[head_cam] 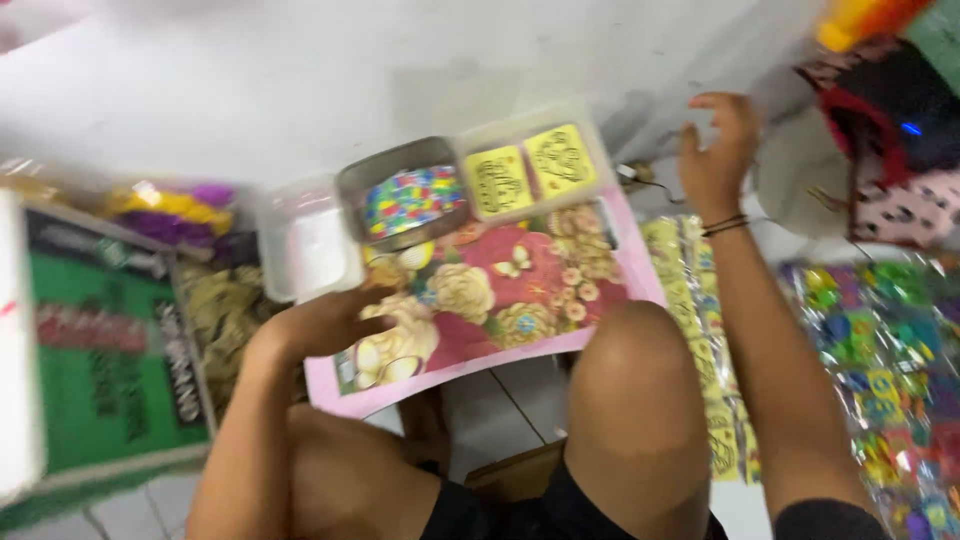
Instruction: The person places small colorful pieces into plastic sleeves containing illustrated yellow cards.
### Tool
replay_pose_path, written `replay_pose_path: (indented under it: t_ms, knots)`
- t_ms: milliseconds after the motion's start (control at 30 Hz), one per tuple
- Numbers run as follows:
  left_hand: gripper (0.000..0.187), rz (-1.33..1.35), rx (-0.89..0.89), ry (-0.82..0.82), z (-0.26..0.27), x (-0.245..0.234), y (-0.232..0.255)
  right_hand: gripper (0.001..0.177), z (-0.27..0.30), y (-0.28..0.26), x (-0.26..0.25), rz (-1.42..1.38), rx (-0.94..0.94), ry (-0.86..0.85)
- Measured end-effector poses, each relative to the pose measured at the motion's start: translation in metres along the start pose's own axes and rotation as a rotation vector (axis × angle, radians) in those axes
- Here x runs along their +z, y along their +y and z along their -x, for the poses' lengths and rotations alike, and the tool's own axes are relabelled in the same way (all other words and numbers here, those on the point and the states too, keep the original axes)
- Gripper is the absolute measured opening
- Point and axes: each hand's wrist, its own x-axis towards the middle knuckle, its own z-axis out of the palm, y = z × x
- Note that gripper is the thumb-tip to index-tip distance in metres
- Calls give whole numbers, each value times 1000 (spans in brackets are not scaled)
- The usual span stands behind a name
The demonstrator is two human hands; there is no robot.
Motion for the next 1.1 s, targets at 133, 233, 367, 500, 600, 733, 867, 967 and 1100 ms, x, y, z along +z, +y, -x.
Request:
replay_pose_path:
  t_ms: [133,233,367,500,600,733,867,967,1100]
  knots:
    - [64,-1,25,21,13,1,-7,32,-51,-104,7,-82,-144,-101]
    - [67,-20,84,43,20,1,-23,29,-75,-167,28,-149,-219,-250]
    - [64,-83,55,137,7,11,-51,27,-87,-238,73,-160,-496,-406]
    - [66,-89,21,193,-2,19,-72,24,-70,-298,141,-86,-776,-515]
    - [62,-77,-12,200,-6,20,-80,15,-41,-342,188,168,-882,-815]
    - [64,-95,-49,245,-25,30,-95,7,9,-358,285,158,-833,-1095]
    - [62,-103,-81,253,-32,32,-98,3,65,-342,391,223,-803,-1187]
    - [59,-108,-76,273,-12,26,-89,18,100,-342,428,295,-713,-1281]
    - [51,-113,-21,333,5,20,-76,42,136,-318,477,464,-662,-1389]
